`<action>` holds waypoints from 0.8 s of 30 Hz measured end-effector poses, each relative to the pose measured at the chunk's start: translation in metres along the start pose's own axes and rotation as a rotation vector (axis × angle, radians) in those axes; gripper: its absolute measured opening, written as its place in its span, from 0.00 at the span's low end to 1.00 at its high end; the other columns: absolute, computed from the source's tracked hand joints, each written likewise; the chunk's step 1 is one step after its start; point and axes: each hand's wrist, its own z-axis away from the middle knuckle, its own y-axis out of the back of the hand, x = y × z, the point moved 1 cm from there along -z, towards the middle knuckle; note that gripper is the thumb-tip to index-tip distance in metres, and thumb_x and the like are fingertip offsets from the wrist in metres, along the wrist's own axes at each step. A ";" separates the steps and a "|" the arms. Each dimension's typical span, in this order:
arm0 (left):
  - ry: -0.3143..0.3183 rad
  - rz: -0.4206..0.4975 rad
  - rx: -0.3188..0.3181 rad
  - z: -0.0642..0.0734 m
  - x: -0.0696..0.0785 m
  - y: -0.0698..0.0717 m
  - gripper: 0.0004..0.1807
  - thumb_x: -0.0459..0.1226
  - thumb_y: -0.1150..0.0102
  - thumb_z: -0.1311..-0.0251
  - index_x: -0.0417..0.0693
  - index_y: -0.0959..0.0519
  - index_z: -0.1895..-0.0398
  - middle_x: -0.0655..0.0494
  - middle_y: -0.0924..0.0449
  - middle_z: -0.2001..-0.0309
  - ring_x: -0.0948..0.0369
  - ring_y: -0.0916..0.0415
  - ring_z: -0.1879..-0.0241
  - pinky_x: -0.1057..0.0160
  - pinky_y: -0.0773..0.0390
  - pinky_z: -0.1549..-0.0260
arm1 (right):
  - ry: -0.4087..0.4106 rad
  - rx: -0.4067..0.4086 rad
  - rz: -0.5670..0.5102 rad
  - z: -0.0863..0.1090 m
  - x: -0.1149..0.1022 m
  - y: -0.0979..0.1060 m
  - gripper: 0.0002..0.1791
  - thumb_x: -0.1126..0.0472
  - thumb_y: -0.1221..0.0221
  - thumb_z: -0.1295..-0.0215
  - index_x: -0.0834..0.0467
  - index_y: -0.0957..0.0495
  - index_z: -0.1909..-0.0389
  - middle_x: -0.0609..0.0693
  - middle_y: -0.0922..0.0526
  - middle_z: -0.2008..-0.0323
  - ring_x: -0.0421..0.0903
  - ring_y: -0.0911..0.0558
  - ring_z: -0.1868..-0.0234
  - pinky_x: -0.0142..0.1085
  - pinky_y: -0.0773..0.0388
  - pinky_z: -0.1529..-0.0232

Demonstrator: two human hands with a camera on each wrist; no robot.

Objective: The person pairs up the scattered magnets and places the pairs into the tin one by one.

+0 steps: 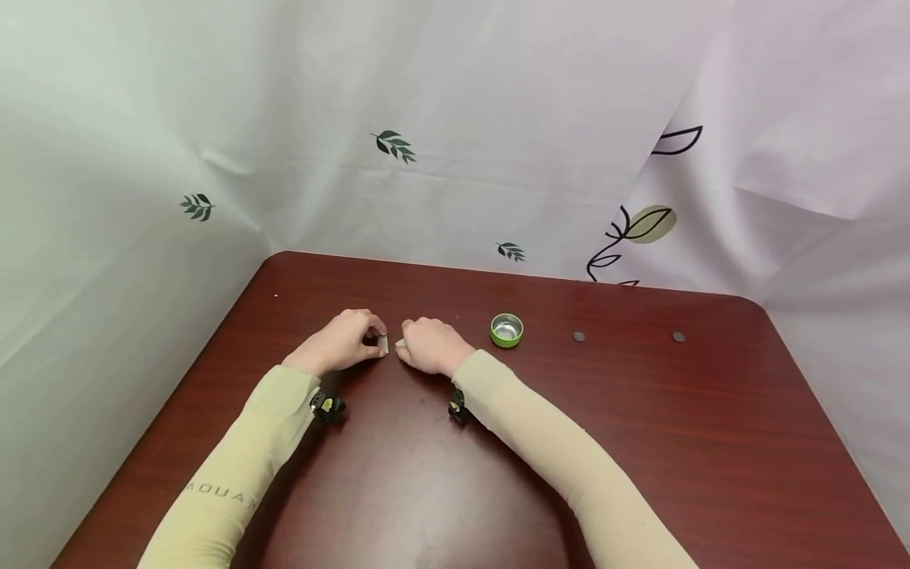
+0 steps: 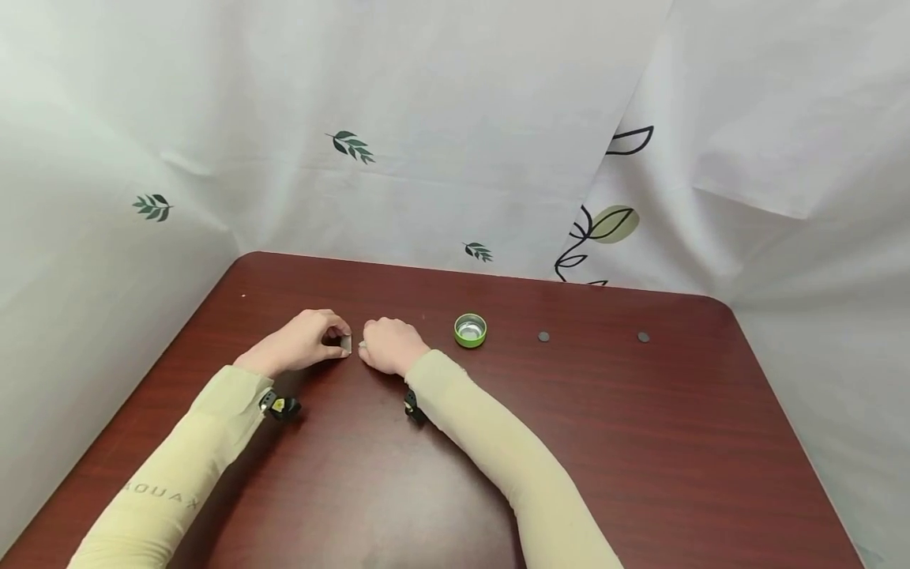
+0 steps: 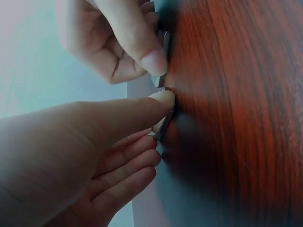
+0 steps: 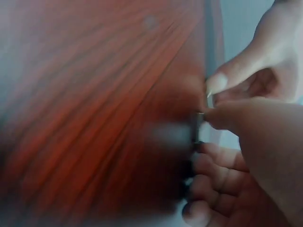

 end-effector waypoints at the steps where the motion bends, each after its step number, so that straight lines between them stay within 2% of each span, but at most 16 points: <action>1: 0.005 0.001 -0.002 0.000 0.000 0.000 0.13 0.33 0.27 0.43 0.36 0.16 0.57 0.49 0.18 0.60 0.52 0.22 0.59 0.51 0.21 0.56 | -0.022 0.004 -0.002 0.000 0.002 -0.001 0.16 0.49 0.46 0.23 0.59 0.21 0.54 0.50 0.21 0.68 0.47 0.19 0.68 0.41 0.20 0.65; 6: 0.014 0.015 -0.012 0.003 0.003 -0.001 0.14 0.34 0.27 0.42 0.36 0.16 0.56 0.48 0.18 0.59 0.51 0.21 0.58 0.51 0.21 0.55 | -0.056 0.040 -0.088 0.001 0.010 -0.004 0.17 0.48 0.45 0.23 0.59 0.23 0.51 0.51 0.20 0.66 0.47 0.18 0.68 0.41 0.20 0.63; 12: 0.032 0.031 0.002 0.005 0.005 -0.004 0.12 0.34 0.26 0.42 0.37 0.15 0.58 0.50 0.19 0.61 0.53 0.22 0.59 0.53 0.21 0.56 | 0.083 0.103 -0.210 -0.001 0.016 -0.004 0.10 0.59 0.42 0.24 0.57 0.22 0.48 0.49 0.18 0.55 0.44 0.20 0.58 0.36 0.23 0.55; 14: 0.029 0.037 0.004 0.005 0.006 -0.006 0.12 0.34 0.26 0.42 0.38 0.15 0.58 0.50 0.19 0.61 0.53 0.21 0.59 0.53 0.20 0.56 | 0.110 0.102 -0.212 -0.001 0.018 -0.004 0.07 0.60 0.40 0.26 0.56 0.20 0.51 0.48 0.18 0.58 0.43 0.20 0.60 0.35 0.24 0.57; 17: 0.004 0.043 -0.001 0.005 0.008 -0.008 0.12 0.34 0.27 0.42 0.37 0.16 0.58 0.50 0.18 0.61 0.53 0.21 0.59 0.53 0.20 0.56 | 0.103 0.081 -0.214 -0.001 0.019 -0.003 0.05 0.57 0.38 0.28 0.55 0.21 0.58 0.47 0.20 0.66 0.42 0.23 0.67 0.34 0.25 0.63; 24: -0.037 0.015 0.001 0.001 0.015 -0.006 0.11 0.34 0.27 0.43 0.38 0.16 0.60 0.51 0.19 0.62 0.54 0.23 0.62 0.53 0.21 0.58 | 0.065 0.045 -0.156 0.000 0.012 -0.005 0.19 0.51 0.40 0.28 0.53 0.29 0.78 0.45 0.29 0.80 0.41 0.29 0.79 0.32 0.32 0.75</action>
